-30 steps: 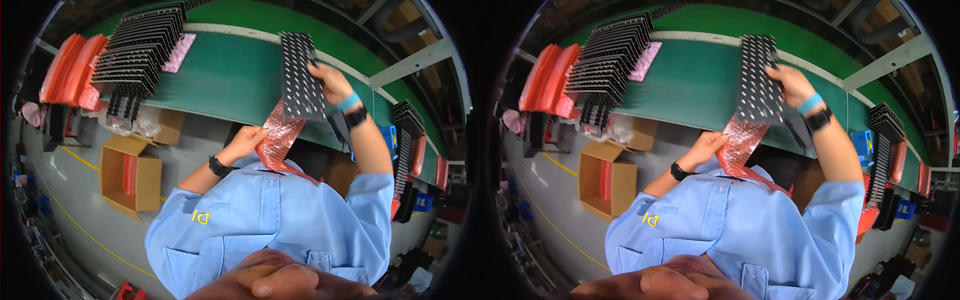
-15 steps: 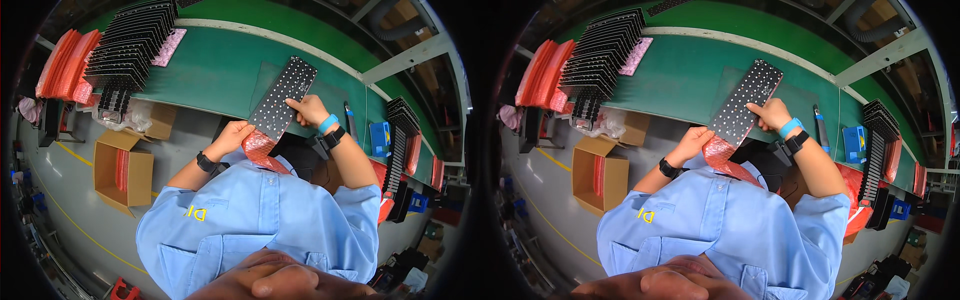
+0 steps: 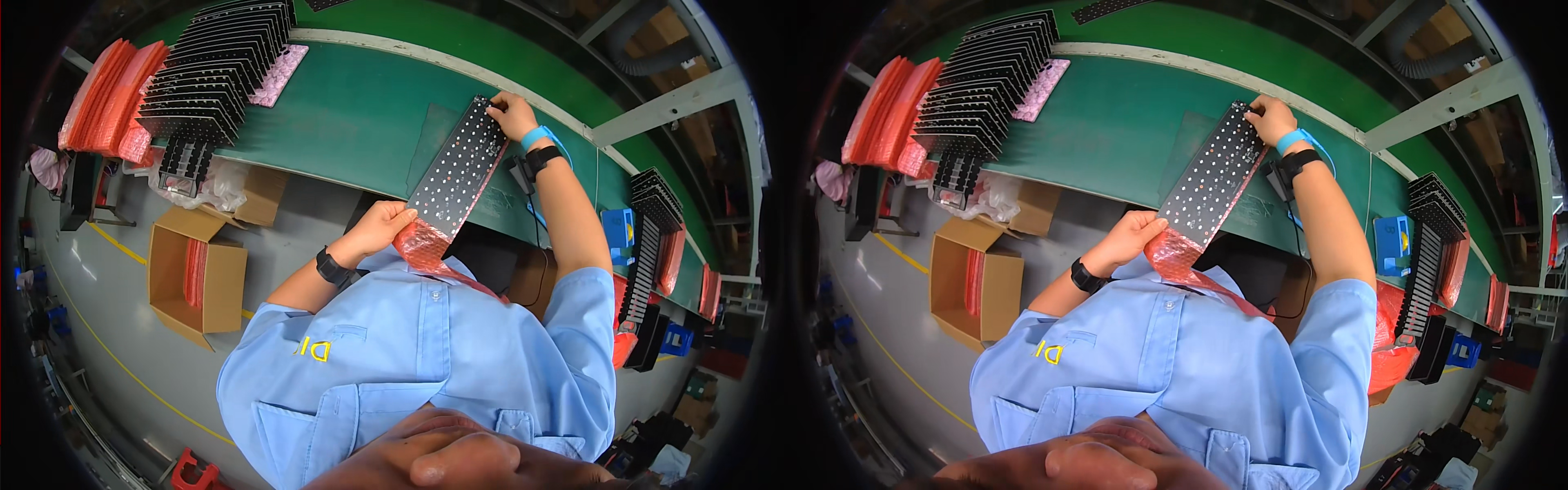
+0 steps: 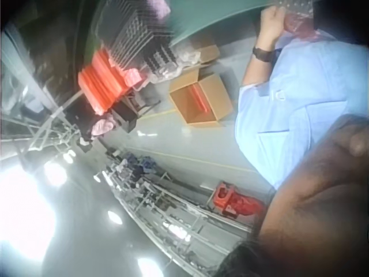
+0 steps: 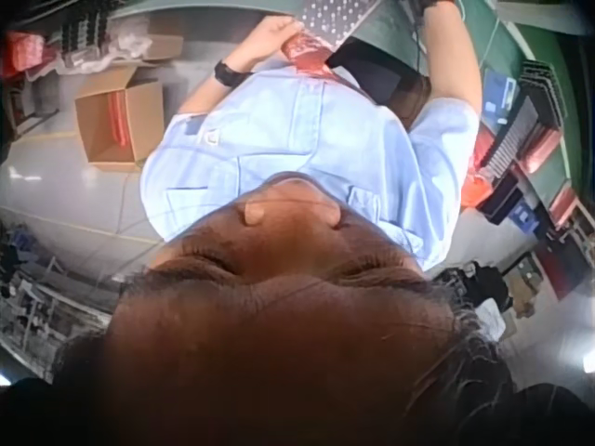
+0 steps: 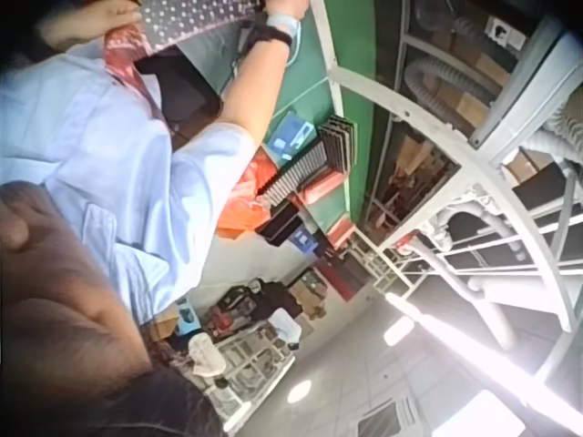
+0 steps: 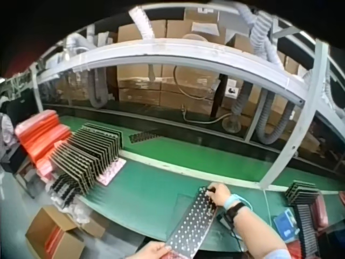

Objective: The recorder is wrapping electronic components in red bubble wrap and organizing them.

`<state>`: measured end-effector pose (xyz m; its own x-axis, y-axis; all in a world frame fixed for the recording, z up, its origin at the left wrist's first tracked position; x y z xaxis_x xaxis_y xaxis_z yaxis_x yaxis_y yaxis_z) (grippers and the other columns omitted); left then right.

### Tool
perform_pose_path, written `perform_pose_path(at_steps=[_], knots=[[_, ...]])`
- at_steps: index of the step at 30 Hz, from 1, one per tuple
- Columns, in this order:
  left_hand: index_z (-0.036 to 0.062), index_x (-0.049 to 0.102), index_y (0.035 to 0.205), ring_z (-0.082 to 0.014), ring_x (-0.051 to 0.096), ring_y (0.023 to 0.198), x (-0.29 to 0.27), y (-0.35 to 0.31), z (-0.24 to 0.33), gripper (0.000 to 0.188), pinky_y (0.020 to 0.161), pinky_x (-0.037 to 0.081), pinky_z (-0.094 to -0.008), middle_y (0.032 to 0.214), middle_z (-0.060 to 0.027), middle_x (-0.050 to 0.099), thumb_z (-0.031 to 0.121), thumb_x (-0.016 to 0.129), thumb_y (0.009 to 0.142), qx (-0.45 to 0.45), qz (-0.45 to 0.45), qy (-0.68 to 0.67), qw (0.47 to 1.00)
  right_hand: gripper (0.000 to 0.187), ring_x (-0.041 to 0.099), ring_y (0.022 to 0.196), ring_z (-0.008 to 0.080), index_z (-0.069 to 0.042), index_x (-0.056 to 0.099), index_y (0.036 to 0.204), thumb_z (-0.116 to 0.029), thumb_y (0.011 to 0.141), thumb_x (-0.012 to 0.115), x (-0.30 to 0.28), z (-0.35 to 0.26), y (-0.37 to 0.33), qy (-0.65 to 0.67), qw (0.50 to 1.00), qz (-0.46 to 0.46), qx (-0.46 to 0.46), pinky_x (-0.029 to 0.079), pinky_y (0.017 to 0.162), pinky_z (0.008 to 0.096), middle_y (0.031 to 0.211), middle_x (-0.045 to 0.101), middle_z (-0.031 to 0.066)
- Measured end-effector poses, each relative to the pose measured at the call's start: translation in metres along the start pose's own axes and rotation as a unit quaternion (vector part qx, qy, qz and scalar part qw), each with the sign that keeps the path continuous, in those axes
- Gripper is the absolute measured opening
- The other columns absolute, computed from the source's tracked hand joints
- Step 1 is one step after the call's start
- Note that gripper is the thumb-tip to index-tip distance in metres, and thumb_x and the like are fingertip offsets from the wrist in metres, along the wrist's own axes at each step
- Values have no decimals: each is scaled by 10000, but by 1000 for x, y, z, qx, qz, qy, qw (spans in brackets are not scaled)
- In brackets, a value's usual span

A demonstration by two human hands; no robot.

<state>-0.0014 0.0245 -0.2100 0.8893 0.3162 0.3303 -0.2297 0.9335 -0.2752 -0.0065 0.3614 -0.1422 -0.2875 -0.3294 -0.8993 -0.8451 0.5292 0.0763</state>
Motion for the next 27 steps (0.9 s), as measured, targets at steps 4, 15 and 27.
perform_pose_path(at_steps=[4, 15, 27], knots=[[-35, 654, 971, -30, 538, 706, 1, -1, -1, 247, 628, 470, -230, 813, 18, 649, 162, 510, 1006, 13, 18, 14, 1000, 284, 613, 848, 202, -29, 636, 1076, -201, 859, 699, -4, 5, 1, 73, 991, -95, 52, 505, 767, 342, 932, 642, 89], [-10, 652, 1025, -49, 559, 811, 19, -23, 64, 165, 732, 483, -239, 885, 7, 646, 117, 566, 965, 136, 94, -110, 980, 266, 582, 830, 76, 15, 639, 1001, -189, 848, 715, -205, -140, -108, 145, 971, -176, -71, 478, 765, 237, 867, 656, -10], [-4, 631, 1111, -105, 603, 922, 138, 13, -36, 258, 793, 493, -256, 1043, -37, 660, 190, 639, 940, -36, -363, -59, 929, 164, 617, 704, 125, 17, 638, 929, -11, 776, 692, -358, -244, -176, -291, 946, 111, -89, 507, 644, 285, 814, 656, 3]])
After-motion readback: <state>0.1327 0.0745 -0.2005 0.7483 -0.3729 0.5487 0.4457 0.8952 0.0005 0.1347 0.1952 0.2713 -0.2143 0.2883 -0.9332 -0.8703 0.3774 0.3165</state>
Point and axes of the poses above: each hand's wrist, its own y-axis towards the middle knuckle, its own x-axis out of the palm, z = x × y, the point moved 9 cm from there along y, towards the middle knuckle
